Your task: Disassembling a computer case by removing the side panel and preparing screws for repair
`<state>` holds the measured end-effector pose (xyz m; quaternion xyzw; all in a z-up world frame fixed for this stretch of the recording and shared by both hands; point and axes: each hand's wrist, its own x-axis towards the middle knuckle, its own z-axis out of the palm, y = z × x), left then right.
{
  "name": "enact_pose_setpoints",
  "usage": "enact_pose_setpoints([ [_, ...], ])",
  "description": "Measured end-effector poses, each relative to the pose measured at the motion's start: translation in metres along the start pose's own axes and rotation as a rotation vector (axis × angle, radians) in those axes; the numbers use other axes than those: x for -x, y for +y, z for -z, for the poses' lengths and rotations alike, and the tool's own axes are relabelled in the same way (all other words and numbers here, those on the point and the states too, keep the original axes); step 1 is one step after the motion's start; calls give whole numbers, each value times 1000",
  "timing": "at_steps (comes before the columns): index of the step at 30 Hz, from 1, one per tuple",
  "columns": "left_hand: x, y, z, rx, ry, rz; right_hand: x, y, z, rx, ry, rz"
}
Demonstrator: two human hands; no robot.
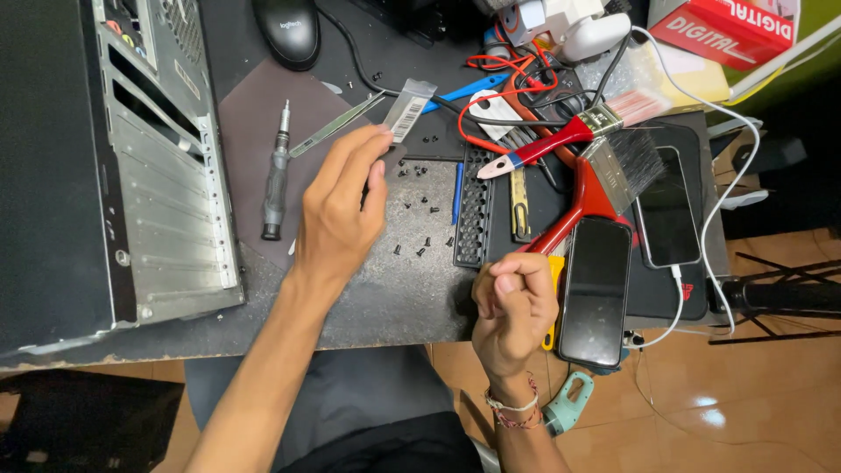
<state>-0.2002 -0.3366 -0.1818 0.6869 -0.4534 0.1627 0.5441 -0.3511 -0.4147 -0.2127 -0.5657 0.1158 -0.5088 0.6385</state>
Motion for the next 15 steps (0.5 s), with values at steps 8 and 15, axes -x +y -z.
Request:
enact_pose_setpoints([
  [8,-1,-2,3,9,81,-6,3,1,-1,77,-9,-29],
  [15,3,-3,4,13,108,-56,-3,-10,-10,209,-193,-87],
])
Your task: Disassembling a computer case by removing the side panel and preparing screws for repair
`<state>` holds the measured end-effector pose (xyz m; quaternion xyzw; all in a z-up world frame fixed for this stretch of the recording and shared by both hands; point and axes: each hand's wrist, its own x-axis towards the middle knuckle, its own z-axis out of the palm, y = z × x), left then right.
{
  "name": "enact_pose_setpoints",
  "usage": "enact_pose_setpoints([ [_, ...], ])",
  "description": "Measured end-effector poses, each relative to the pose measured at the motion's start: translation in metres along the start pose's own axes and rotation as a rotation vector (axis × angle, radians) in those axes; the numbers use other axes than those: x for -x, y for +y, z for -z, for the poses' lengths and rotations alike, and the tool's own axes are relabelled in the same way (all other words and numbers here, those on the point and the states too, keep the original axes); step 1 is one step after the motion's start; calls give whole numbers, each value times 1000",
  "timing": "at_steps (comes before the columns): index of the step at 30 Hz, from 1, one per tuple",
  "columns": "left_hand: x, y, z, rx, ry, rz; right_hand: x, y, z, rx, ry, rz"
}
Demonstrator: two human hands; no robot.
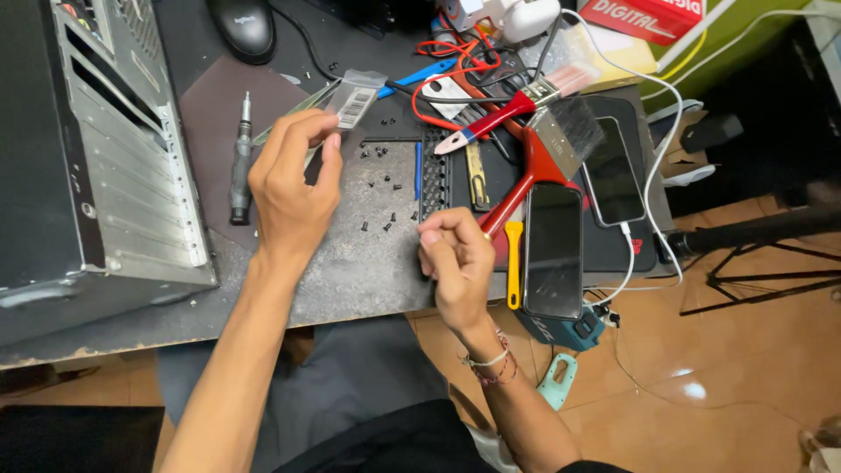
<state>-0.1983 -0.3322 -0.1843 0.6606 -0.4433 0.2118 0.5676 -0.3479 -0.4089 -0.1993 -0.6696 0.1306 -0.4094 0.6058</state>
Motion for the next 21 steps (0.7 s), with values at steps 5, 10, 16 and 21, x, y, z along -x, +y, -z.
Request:
enact_pose_setpoints([
  [5,-15,9,1,43,-30,-22,-36,-54,13,305,-308,4],
  [10,-46,2,-12,93,-68,-24,-101,-78,24,617,-543,117],
  [16,-42,-36,-40,654,47,353,-146,-43,21,618,-611,44],
  [21,-36,-30,-45,603,-151,411,-150,-31,27,418,-767,-146],
])
